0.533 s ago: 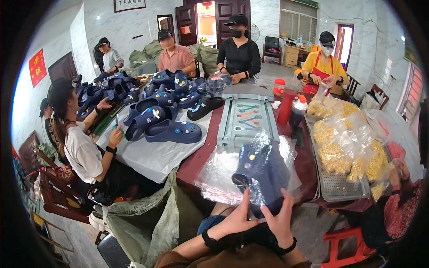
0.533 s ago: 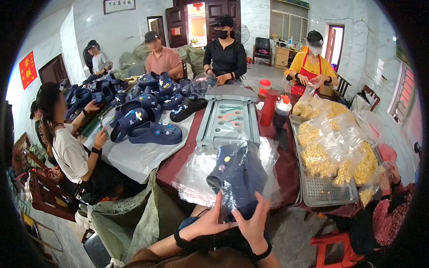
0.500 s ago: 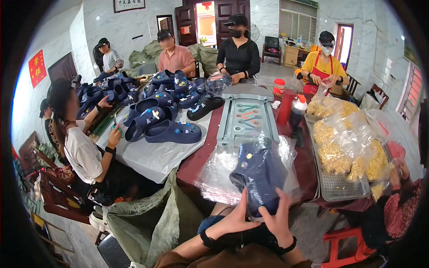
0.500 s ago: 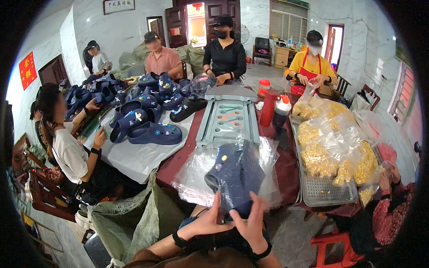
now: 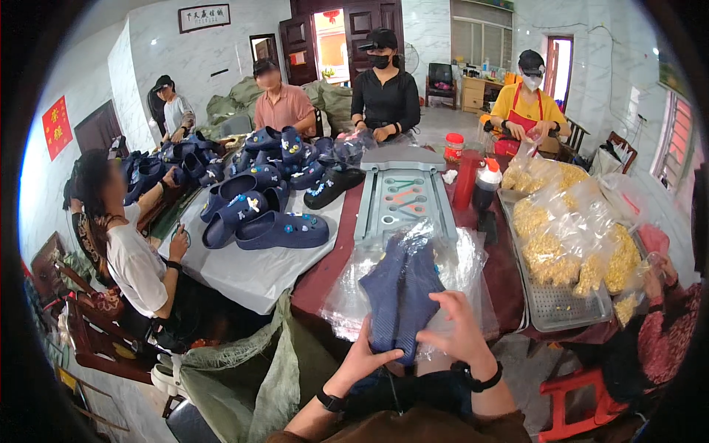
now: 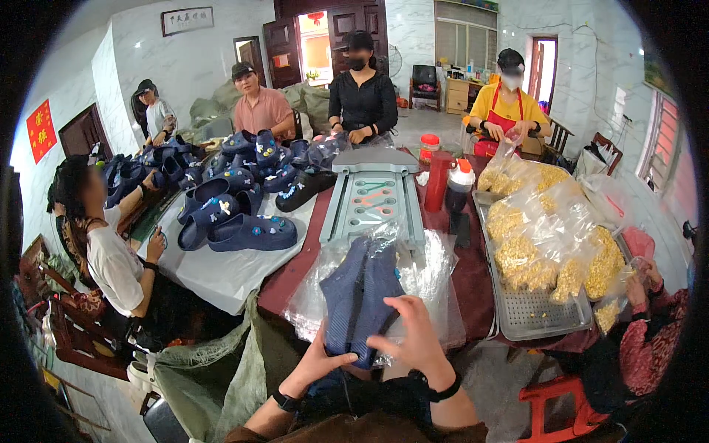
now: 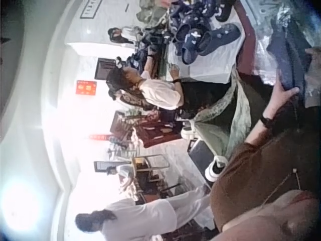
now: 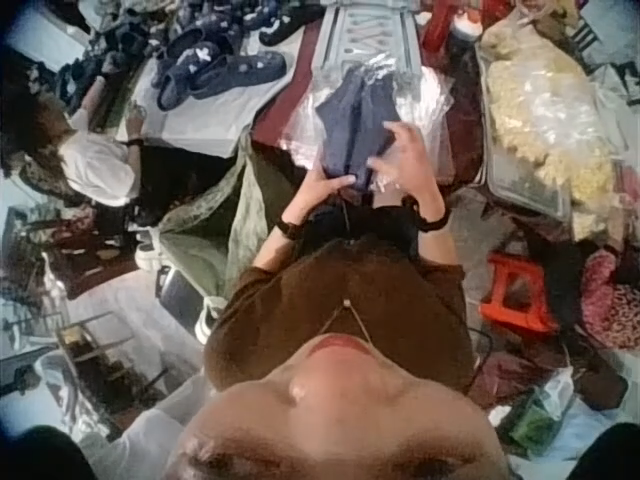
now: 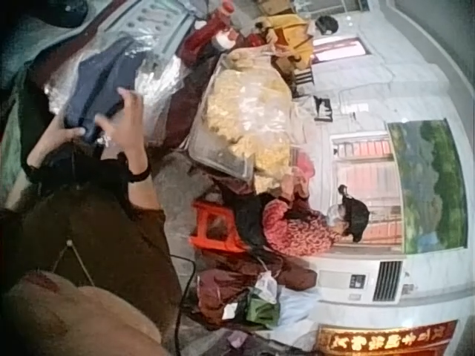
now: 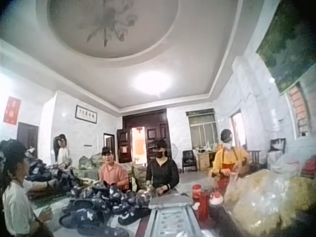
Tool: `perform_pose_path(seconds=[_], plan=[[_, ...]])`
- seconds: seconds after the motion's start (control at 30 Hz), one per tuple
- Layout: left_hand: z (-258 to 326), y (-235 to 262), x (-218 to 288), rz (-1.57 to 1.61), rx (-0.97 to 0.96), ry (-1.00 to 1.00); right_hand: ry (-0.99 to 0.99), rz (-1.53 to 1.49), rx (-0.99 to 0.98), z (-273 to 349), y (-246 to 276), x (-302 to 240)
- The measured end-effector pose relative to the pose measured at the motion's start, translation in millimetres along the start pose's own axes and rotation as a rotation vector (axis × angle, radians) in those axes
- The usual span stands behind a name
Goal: Packaging finished shoes into individual plastic bags at a manufacturing station.
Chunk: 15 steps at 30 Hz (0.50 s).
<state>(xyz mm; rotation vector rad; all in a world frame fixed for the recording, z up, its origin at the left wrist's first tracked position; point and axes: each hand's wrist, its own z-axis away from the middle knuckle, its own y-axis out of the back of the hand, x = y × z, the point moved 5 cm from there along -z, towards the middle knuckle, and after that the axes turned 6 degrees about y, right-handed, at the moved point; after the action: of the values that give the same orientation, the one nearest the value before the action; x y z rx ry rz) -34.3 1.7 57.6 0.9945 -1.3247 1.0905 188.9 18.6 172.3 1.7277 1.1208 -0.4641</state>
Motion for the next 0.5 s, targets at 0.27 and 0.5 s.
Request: perform_pose_path(seconds=[0.27, 0.5], plan=[[11, -1, 13, -0.605, 0.211, -0.072, 0.153, 0.237, 0.08, 45, -8, 33], [22, -22, 54, -0.779, 0.215, -0.37, 0.051, 0.14, 0.267, 32, -18, 38]])
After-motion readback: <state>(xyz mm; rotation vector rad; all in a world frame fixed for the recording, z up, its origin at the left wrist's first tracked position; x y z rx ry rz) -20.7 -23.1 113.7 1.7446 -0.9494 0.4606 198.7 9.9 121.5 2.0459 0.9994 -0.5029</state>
